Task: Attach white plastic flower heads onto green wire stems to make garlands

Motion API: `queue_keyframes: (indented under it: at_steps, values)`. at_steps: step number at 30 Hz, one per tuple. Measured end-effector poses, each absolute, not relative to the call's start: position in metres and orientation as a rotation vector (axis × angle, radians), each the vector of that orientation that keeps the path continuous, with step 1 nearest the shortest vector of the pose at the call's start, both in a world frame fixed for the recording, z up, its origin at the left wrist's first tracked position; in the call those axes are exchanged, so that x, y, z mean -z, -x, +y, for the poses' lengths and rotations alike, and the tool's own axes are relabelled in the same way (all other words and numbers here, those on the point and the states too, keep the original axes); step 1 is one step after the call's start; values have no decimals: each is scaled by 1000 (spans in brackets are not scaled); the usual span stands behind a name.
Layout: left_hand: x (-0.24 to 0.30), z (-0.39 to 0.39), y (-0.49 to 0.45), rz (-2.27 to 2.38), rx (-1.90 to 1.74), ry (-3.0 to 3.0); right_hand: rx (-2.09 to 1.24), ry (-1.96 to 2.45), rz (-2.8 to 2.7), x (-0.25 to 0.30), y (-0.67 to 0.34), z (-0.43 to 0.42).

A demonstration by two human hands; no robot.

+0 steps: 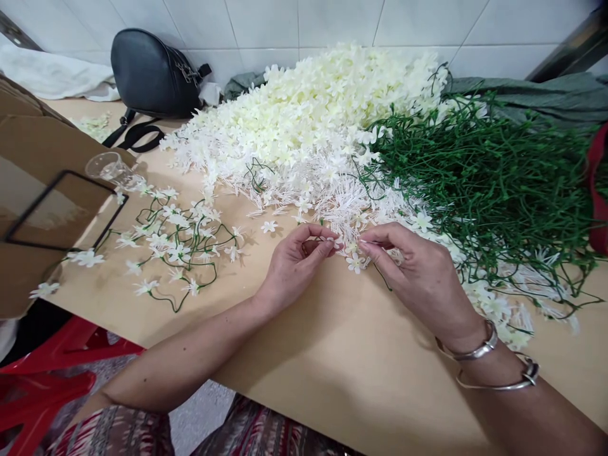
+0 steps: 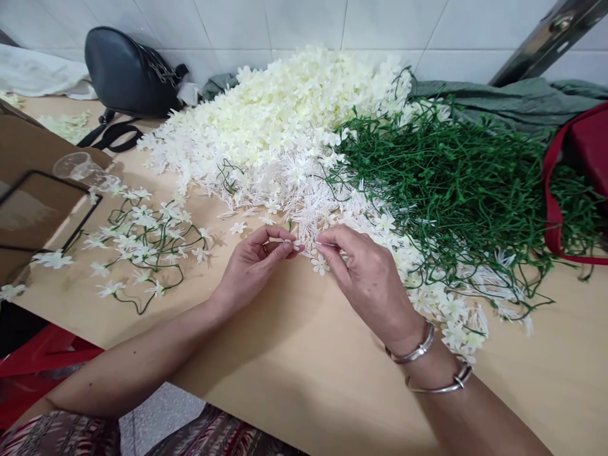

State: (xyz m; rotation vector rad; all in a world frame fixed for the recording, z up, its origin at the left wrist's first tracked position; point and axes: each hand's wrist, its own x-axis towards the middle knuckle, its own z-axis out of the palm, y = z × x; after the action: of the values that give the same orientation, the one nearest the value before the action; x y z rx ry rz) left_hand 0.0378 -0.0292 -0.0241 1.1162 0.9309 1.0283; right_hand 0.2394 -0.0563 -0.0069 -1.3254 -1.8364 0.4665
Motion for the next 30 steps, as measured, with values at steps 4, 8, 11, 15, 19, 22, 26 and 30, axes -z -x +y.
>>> queue_keyframes:
  at_steps: [4,8,11,15,19,22,26,30]
  values:
    - [17,-30,-39,1022,-1125,-1096,-592,1202,-1737,1,-229,-63]
    - [16,-30,-41,1084,-1137,-1091,-701,1202,-1658,1,-220,-68]
    - [18,-32,-43,1072,-1108,-1092,-769,1235,-1576,4,-218,-68]
    - [18,-34,-45,1029,-1080,-1095,-851,1334,-1390,9,-218,-65]
    - [17,-36,-46,1000,-1061,-1107,-881,1368,-1324,10,-218,-63]
    - [18,-37,-46,1000,-1043,-1108,-886,1365,-1295,8,-214,-64]
    - [20,-37,-47,1009,-1024,-1113,-907,1364,-1267,10,-211,-65]
    - [20,-35,-47,952,-1011,-1098,-927,1385,-1271,12,-212,-65]
